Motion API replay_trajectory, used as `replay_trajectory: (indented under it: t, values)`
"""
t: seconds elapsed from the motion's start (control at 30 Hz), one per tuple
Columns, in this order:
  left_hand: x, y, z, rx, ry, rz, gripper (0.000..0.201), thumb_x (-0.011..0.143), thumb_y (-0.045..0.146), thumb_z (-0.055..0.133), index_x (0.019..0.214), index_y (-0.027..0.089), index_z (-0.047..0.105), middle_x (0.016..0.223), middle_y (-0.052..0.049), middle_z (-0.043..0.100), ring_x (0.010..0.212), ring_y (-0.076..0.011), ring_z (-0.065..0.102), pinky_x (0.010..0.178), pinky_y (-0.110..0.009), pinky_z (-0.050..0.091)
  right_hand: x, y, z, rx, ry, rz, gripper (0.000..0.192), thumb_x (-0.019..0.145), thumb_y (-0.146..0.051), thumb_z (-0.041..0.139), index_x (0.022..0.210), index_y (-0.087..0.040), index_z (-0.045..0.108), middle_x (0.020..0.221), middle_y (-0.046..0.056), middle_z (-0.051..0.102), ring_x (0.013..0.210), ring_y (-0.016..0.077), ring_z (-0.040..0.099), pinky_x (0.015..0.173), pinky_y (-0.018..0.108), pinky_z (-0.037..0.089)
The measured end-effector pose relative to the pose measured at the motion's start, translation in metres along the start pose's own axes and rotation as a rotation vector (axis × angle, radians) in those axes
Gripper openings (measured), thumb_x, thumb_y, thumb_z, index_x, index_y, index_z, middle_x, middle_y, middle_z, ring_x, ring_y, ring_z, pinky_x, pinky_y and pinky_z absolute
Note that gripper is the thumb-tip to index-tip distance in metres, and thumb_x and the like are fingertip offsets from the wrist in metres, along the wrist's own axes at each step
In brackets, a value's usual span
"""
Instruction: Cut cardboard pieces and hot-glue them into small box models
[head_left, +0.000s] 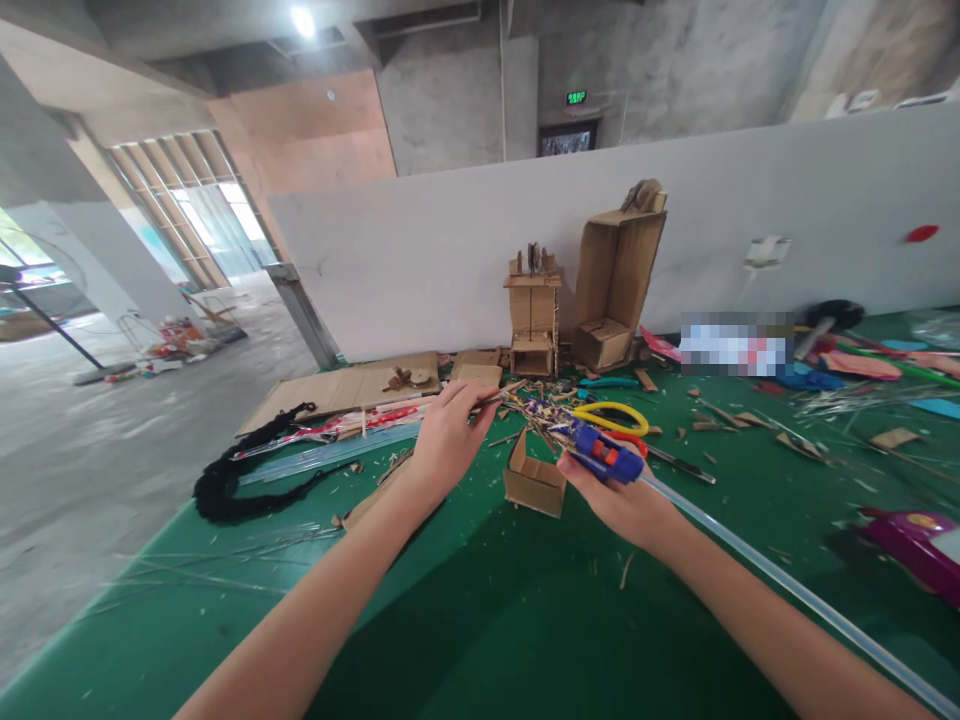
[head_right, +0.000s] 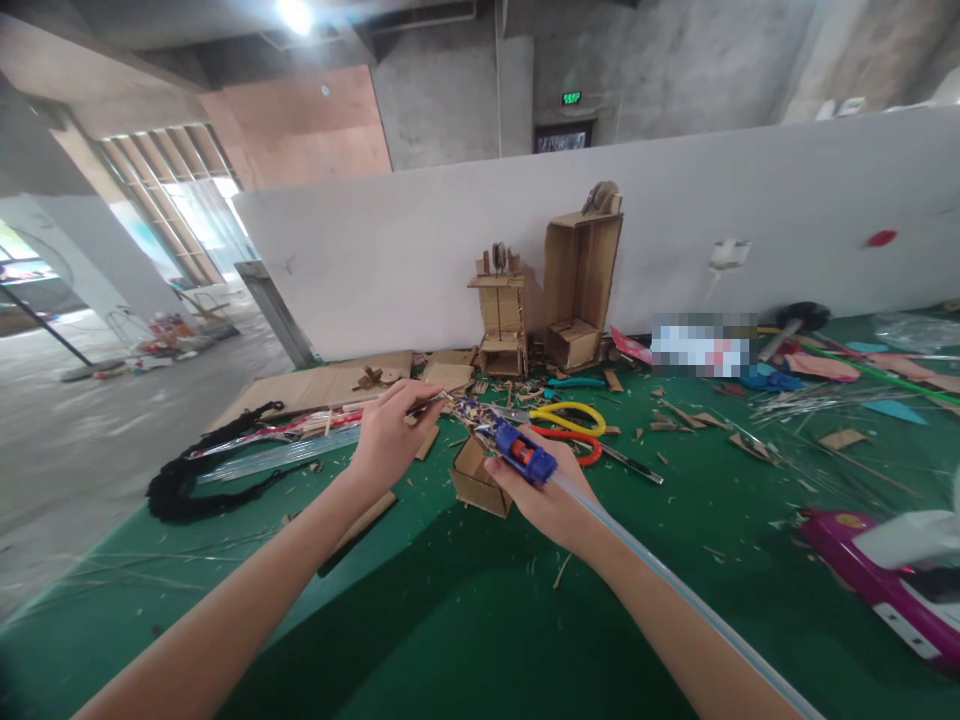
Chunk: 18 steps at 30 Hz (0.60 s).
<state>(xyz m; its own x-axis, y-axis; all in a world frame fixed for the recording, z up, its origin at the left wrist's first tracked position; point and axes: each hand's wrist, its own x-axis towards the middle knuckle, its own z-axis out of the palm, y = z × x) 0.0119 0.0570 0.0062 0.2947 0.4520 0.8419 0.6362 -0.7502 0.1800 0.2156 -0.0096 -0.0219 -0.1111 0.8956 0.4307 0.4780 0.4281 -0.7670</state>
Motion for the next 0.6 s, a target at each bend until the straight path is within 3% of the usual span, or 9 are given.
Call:
replay_trajectory:
  t: [0.4,0.6]
  values:
    - [0.001,0.011,0.001,-0.126,-0.021,-0.128,0.006,0.080,0.019,0.060,0.085,0.018,0.064,0.078,-0.002,0.066,0.069,-0.0124,0.061,0.063,-0.024,0.051,0.002,-0.007,-0.001,0.017,0.016,-0.037,0.027,0.080,-0.042,0.056,0.066,-0.022,0.045,0.058,-0.003,0.047,0.051,0.0121,0.044,0.048,0.025,0.037]
    - [0.003,0.014,0.000,-0.130,-0.009,-0.200,0.007,0.080,0.023,0.062,0.084,0.018,0.065,0.077,-0.002,0.067,0.067,-0.0125,0.062,0.062,-0.025,0.051,0.003,-0.004,-0.002,0.022,0.050,-0.045,0.023,0.078,-0.041,0.057,0.073,-0.020,0.051,0.062,-0.001,0.052,0.055,0.0134,0.047,0.052,0.026,0.039]
